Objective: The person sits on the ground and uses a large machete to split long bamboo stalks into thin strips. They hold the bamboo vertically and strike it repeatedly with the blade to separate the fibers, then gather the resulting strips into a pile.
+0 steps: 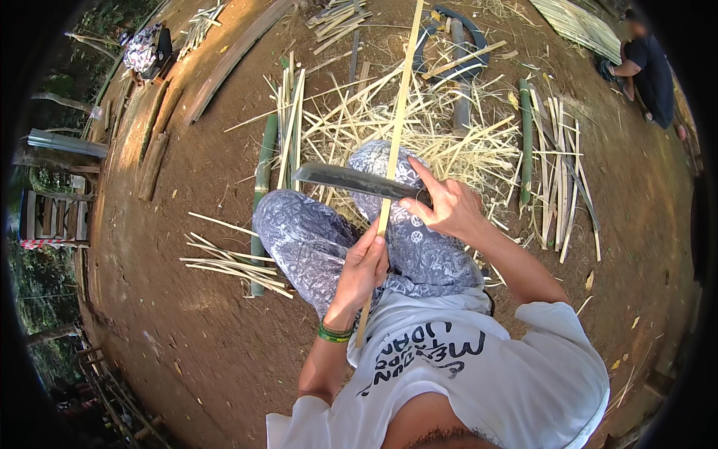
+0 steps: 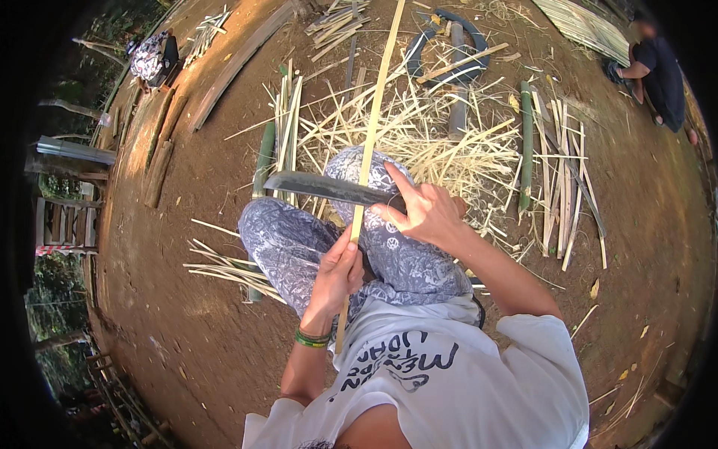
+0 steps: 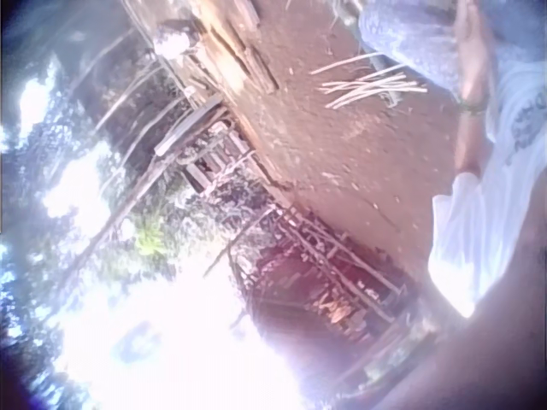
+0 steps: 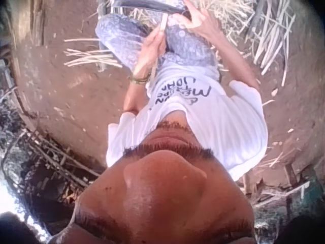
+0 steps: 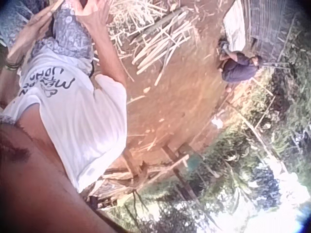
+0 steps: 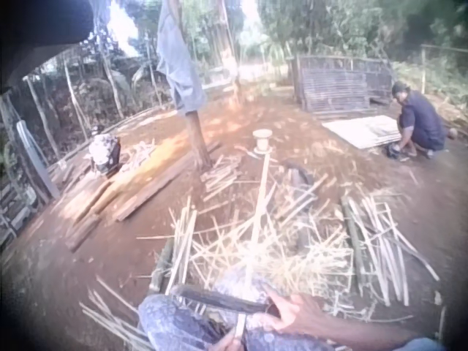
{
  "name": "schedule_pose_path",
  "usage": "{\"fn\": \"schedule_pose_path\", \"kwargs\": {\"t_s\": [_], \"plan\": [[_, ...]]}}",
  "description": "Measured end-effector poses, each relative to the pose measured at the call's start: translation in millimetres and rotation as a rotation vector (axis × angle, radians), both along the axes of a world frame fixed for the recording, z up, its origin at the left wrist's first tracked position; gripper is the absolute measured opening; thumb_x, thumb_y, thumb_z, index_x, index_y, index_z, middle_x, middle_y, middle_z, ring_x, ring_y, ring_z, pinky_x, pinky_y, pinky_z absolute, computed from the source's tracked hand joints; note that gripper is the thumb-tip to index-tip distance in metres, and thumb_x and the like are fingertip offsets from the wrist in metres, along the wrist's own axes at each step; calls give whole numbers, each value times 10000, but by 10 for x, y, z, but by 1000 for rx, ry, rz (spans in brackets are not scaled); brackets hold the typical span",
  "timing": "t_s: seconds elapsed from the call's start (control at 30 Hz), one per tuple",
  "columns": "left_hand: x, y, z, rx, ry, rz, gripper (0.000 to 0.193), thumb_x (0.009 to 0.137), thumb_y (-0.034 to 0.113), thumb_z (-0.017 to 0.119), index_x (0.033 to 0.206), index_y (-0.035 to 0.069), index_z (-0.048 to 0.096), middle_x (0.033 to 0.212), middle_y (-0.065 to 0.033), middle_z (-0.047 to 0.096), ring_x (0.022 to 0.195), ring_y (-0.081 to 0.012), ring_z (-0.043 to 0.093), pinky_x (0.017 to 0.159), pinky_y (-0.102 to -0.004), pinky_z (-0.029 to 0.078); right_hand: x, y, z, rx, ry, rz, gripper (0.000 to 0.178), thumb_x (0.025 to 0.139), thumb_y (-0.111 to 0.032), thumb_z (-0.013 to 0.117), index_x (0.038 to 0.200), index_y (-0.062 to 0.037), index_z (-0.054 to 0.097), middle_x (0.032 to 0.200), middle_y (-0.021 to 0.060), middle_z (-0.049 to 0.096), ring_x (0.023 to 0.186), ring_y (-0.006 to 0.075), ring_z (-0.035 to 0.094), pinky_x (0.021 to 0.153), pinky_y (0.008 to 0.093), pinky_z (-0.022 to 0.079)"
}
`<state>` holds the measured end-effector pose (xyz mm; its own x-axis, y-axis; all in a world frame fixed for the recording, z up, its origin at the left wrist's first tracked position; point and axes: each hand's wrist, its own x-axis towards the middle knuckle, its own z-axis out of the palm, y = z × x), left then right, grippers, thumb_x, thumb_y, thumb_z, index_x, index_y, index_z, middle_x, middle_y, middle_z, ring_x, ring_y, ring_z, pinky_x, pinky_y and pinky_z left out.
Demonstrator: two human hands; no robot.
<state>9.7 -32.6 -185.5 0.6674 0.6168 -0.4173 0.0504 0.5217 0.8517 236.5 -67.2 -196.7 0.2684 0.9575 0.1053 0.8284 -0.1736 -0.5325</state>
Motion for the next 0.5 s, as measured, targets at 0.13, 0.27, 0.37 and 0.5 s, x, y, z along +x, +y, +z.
{"fn": "schedule_pose_path", "kwargs": {"t_s": [0.13, 0.27, 0.37, 0.5], "plan": [[89, 41, 62, -15, -29, 79, 332, 1085, 208, 393, 1370, 99, 522, 612, 55, 365, 478, -28, 309, 419, -194, 277, -99, -61, 186, -97, -92, 95, 977, 793, -715, 630, 1544, -174, 316, 516, 159, 553, 500, 344, 614, 506, 501, 448], [95, 108, -96, 14, -68, 67, 209, 1080, 225, 416, 1047, 77, 559, 611, 55, 370, 478, -31, 310, 414, -212, 257, -121, -49, 169, -102, -176, 102, 1038, 774, -770, 596, 1549, -148, 296, 480, 129, 529, 469, 343, 596, 487, 520, 412], [61, 58, -77, -17, -34, 87, 220, 1081, 215, 414, 1158, 79, 569, 613, 66, 344, 487, -23, 294, 418, -205, 251, -116, -56, 100, -50, -175, 95, 1054, 763, -786, 590, 1548, -146, 298, 465, 119, 518, 446, 335, 584, 472, 517, 398], [-47, -10, -46, -35, -23, 92, 378, 1082, 204, 408, 1443, 110, 468, 624, 82, 321, 497, -17, 278, 423, -196, 255, -169, -86, 151, -35, -172, 103, 1037, 782, -756, 602, 1524, -82, 335, 466, 153, 524, 439, 332, 587, 458, 493, 437]]}}
